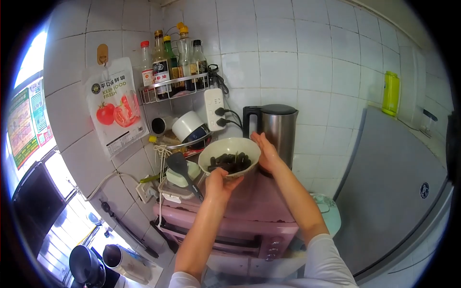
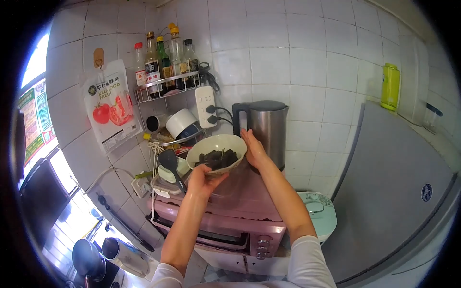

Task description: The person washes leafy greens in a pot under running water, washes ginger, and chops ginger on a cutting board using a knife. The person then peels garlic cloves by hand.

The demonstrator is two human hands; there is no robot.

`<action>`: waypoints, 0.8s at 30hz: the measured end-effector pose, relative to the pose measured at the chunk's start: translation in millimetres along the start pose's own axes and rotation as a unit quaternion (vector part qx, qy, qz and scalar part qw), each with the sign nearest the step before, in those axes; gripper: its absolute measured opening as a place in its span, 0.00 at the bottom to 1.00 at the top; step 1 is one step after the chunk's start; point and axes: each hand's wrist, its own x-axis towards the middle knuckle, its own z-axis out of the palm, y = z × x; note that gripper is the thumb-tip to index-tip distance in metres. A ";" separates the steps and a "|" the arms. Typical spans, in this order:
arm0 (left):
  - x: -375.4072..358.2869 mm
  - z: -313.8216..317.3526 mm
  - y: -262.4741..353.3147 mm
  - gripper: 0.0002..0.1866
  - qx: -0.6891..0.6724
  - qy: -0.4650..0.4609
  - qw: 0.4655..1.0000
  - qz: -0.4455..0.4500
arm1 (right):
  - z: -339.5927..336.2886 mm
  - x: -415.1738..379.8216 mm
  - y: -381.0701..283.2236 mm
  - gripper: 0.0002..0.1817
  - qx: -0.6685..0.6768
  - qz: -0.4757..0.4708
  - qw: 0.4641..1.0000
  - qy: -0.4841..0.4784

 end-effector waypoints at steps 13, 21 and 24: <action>-29.2 18.9 45.6 0.30 -0.054 -0.079 0.995 -0.027 | -45.6 155.3 54.8 0.40 -0.138 -0.017 0.990 0.030; -35.0 3.5 53.4 0.30 -0.041 -0.070 0.997 -0.016 | 50.0 65.4 12.8 0.43 -0.518 -0.130 0.808 0.247; -40.5 0.5 56.0 0.30 -0.038 -0.080 0.996 -0.016 | 53.9 57.3 3.5 0.47 -0.499 -0.089 0.835 0.213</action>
